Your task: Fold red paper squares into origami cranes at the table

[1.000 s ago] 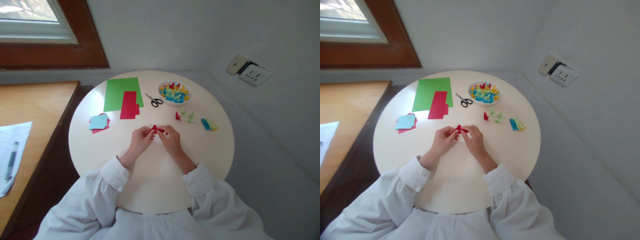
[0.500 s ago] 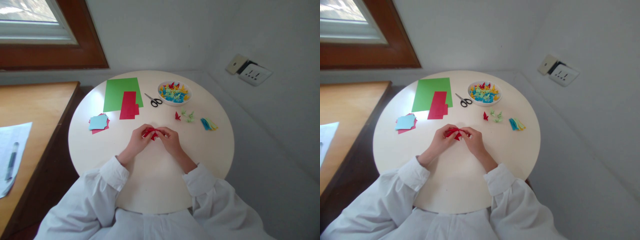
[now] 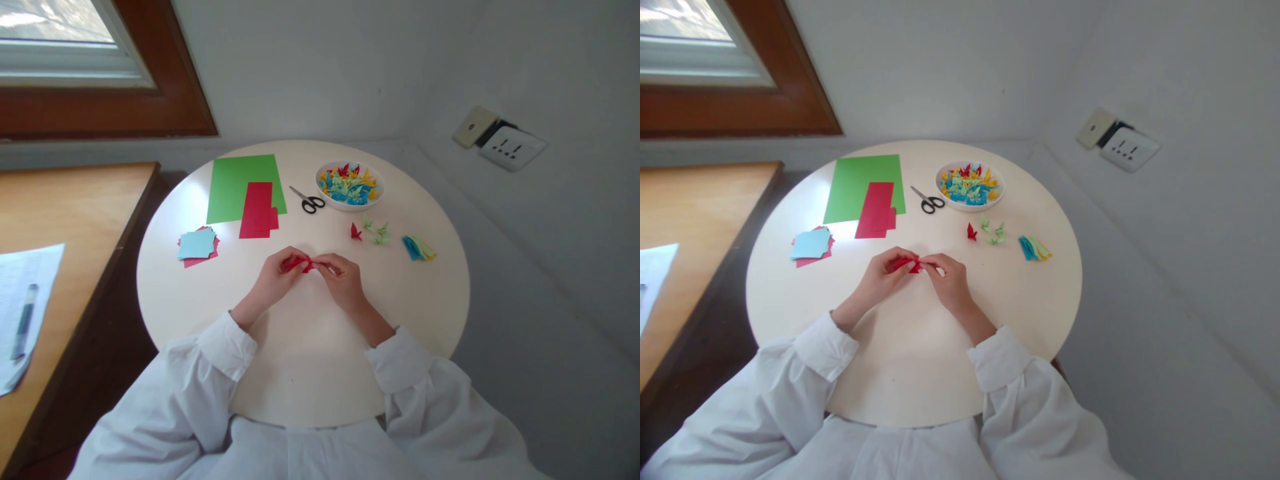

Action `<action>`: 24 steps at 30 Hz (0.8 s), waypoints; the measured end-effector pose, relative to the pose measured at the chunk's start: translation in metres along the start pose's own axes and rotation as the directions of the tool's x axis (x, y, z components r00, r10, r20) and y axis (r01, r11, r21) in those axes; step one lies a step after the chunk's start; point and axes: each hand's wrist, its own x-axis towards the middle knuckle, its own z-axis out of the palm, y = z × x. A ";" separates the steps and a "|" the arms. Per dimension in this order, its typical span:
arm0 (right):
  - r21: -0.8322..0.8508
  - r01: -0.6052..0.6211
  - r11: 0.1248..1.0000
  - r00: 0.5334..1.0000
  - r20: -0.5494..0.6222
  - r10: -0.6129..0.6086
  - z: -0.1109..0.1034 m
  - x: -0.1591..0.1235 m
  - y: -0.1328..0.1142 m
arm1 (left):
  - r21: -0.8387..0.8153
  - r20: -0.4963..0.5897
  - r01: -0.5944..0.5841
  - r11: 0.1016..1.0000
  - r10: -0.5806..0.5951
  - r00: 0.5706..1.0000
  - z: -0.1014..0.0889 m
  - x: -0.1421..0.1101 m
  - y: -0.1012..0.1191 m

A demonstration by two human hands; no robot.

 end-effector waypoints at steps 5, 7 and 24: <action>-0.029 0.029 0.999 1.000 0.011 -0.028 0.000 0.001 -0.001 | 0.105 -0.031 -0.044 0.994 0.048 0.998 0.001 -0.002 0.001; -0.005 0.017 1.000 1.000 0.015 -0.017 0.000 0.001 -0.002 | 0.105 -0.045 -0.054 0.993 0.059 0.997 0.002 -0.002 0.001; 0.200 -0.170 0.965 0.985 0.004 0.173 0.005 0.000 -0.009 | 0.100 -0.092 -0.076 0.992 0.086 0.992 0.004 -0.003 0.007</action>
